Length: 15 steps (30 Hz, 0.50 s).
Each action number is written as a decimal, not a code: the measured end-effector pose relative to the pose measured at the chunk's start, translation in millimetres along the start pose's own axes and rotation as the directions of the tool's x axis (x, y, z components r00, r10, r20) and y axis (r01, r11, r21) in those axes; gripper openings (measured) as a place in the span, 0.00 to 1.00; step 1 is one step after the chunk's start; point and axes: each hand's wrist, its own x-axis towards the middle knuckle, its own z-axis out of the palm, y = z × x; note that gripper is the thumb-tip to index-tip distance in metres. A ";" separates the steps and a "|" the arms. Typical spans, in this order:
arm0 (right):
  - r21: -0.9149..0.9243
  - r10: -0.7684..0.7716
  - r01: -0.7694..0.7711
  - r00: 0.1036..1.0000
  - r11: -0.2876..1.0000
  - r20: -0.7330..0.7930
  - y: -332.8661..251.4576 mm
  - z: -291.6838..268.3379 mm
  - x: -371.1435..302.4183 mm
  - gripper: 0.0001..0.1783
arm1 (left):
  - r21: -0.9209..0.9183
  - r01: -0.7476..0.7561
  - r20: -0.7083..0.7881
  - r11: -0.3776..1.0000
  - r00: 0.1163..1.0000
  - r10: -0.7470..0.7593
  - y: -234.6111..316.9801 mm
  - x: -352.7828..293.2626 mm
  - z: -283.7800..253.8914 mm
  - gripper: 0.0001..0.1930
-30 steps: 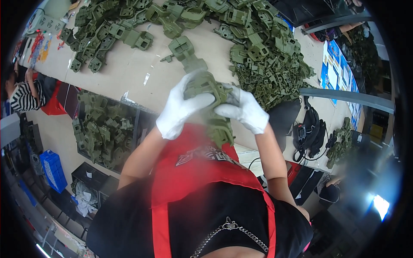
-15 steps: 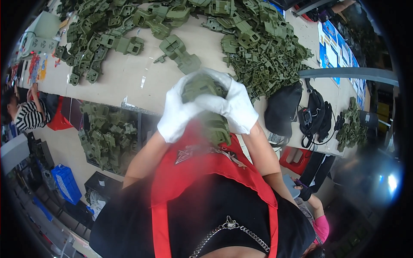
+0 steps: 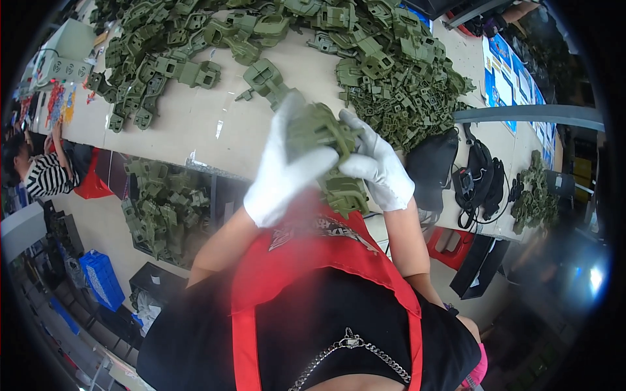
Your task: The person sorts and assembles green plastic toy housing components by hand, taking them from plastic bins and fitting them together.
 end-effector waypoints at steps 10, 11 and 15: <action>-0.176 -0.441 0.413 0.881 0.893 -0.170 -18.5 3.7 -10.5 0.44 | 0.355 0.084 0.332 0.931 0.920 -0.210 34.0 19.9 -23.0 0.39; -0.338 -0.318 0.298 0.948 0.893 -0.003 -29.6 1.9 -12.5 0.41 | 0.391 0.151 0.346 0.908 0.890 -0.297 40.9 19.9 -18.2 0.38; -0.413 -0.028 0.055 0.997 0.909 0.071 -22.2 4.8 -24.7 0.30 | 0.328 0.313 0.346 0.891 0.838 -0.422 26.8 7.9 -19.0 0.35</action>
